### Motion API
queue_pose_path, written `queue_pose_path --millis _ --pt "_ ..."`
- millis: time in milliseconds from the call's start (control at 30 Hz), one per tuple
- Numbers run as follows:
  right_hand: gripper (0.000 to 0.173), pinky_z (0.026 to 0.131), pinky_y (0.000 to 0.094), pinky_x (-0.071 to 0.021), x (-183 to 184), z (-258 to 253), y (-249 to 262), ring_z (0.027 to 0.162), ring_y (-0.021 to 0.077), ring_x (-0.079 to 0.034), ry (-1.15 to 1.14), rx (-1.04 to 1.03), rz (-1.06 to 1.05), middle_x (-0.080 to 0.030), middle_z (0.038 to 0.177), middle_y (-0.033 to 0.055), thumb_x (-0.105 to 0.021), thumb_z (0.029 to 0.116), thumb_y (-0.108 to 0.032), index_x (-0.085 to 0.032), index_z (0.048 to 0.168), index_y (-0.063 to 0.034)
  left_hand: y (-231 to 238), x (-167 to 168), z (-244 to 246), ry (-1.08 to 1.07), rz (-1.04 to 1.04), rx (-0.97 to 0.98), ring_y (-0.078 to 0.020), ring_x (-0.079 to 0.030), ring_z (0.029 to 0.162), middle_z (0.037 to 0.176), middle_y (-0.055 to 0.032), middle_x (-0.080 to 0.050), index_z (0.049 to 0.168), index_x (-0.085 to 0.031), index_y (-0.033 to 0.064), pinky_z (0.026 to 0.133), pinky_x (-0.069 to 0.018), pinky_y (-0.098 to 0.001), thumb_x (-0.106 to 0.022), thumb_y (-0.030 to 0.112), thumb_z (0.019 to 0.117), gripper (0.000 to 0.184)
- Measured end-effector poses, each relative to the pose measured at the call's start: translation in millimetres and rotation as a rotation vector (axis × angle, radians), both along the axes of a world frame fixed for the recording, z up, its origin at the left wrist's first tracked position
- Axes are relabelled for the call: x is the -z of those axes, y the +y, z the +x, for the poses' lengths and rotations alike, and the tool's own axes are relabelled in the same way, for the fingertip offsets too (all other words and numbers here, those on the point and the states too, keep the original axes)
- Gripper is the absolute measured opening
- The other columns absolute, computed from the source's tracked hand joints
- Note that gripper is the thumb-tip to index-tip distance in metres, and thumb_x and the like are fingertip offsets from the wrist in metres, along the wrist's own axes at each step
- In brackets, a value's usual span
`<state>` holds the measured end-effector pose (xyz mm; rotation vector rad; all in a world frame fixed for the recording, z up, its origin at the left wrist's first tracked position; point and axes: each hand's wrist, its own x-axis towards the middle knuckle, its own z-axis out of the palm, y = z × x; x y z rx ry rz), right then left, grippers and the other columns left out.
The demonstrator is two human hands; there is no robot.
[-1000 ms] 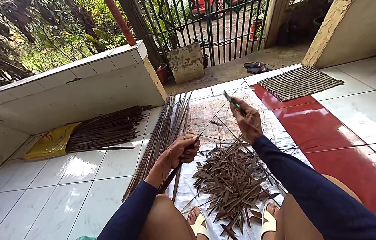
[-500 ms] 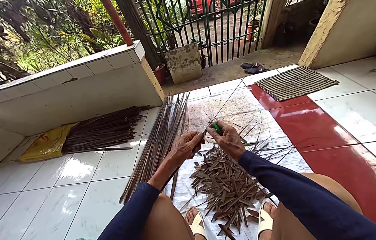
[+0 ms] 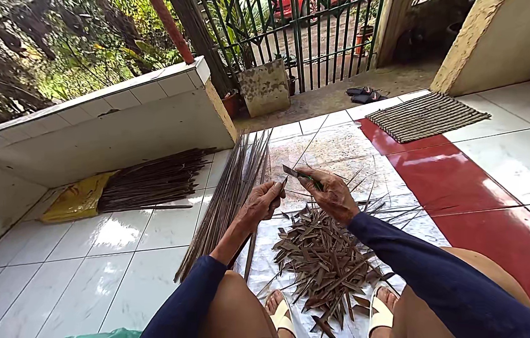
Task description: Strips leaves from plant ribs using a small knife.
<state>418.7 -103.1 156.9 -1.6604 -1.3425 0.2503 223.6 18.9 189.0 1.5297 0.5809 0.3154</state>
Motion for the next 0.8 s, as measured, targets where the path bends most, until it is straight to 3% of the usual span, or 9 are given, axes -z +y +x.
queue_pose_path --millis 100,300,400,533,667,733,800 --pt "0.035 0.084 0.0435 -0.0563 0 1 -1 0.093 0.0114 -0.069 0.017 0.011 0.002 -0.074 0.116 -0.0048 -0.054 0.1063 -0.042 -0.067 0.137 -0.033 1 1 1 -0.006 0.125 -0.005 -0.0069 -0.036 0.043 0.059 0.0006 -0.044 0.099 -0.064 0.0034 0.04 -0.0299 -0.0201 -0.043 0.027 0.1122 0.035" --pt "0.034 0.086 0.0446 -0.0569 1 0 0 0.097 0.0123 -0.07 -0.026 0.086 0.03 -0.074 0.118 -0.0048 -0.053 0.1067 -0.042 -0.067 0.137 -0.0342 2 3 2 -0.018 0.169 0.02 -0.0074 -0.035 0.044 0.059 0.0007 -0.043 0.097 -0.064 0.0042 0.041 -0.0291 -0.0206 -0.044 0.027 0.112 0.034" --pt "0.036 0.079 0.0478 -0.0562 -2 6 1 0.09 0.0158 -0.07 0.018 0.121 0.031 -0.074 0.115 -0.002 -0.052 0.1071 -0.042 -0.066 0.138 -0.0331 1 2 2 -0.024 0.187 0.026 -0.0075 -0.036 0.043 0.059 0.0003 -0.044 0.098 -0.065 0.0031 0.04 -0.0303 -0.0204 -0.044 0.026 0.112 0.034" --pt "0.034 0.063 0.0369 -0.0502 -3 15 3 0.065 0.0119 -0.058 0.206 0.048 0.064 -0.073 0.097 -0.0006 -0.055 0.1069 -0.039 -0.068 0.137 -0.0285 1 1 -2 -0.015 0.17 0.039 -0.0072 -0.035 0.044 0.06 0.0005 -0.043 0.098 -0.064 0.0042 0.041 -0.0301 -0.0202 -0.043 0.026 0.112 0.033" --pt "0.033 0.057 0.0362 -0.0485 -3 18 3 0.059 0.0129 -0.055 0.217 0.049 0.065 -0.07 0.088 0.0001 -0.055 0.1073 -0.037 -0.067 0.137 -0.0308 0 -2 -5 -0.009 -0.009 0.042 -0.0055 -0.033 0.042 0.059 0.0023 -0.041 0.097 -0.061 0.0054 0.039 -0.029 -0.0189 -0.041 0.029 0.1125 0.035" --pt "0.033 0.06 0.0361 -0.0504 -4 17 2 0.063 0.0115 -0.058 0.175 0.033 0.089 -0.072 0.096 -0.0014 -0.055 0.1071 -0.037 -0.067 0.137 -0.0315 2 -4 -6 0.003 -0.14 0.072 -0.0052 -0.032 0.042 0.06 0.0034 -0.039 0.092 -0.058 0.0082 0.038 -0.028 -0.0187 -0.038 0.033 0.1129 0.038" --pt "0.033 0.071 0.0361 -0.0558 -2 12 3 0.076 0.0086 -0.065 0.129 -0.025 0.115 -0.074 0.112 -0.0049 -0.057 0.1062 -0.037 -0.068 0.137 -0.0304 7 -5 -8 -0.001 -0.252 0.125 -0.0047 -0.03 0.042 0.059 0.0049 -0.038 0.088 -0.056 0.0109 0.038 -0.0266 -0.0186 -0.034 0.033 0.1129 0.04"
